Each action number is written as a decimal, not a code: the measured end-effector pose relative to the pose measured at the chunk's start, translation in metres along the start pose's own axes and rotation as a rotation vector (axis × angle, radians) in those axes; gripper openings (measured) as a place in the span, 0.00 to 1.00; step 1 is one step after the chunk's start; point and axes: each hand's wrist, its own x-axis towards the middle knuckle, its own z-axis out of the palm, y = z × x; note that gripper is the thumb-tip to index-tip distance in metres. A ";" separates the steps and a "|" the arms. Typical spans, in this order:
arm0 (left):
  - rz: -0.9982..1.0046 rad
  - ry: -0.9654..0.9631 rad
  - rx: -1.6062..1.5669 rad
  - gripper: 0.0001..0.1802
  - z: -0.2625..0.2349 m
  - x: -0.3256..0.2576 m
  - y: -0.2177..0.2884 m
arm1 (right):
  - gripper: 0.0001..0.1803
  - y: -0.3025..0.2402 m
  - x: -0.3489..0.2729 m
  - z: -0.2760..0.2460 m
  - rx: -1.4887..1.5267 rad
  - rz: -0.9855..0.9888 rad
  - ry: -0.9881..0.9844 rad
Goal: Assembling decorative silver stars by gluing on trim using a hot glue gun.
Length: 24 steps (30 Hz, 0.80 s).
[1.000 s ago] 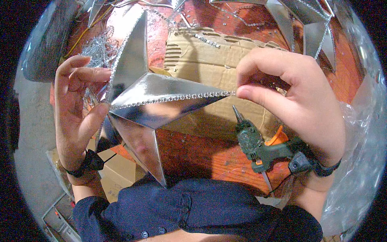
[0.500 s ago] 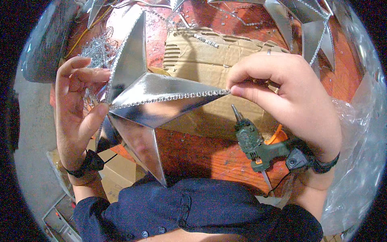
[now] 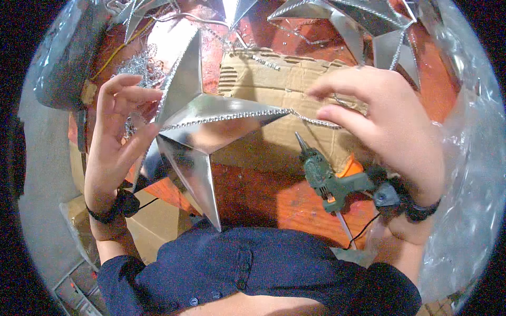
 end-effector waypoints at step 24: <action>0.349 0.643 -0.900 0.17 -0.071 0.008 -0.130 | 0.24 -0.044 -0.080 -0.024 -0.384 -0.102 -0.341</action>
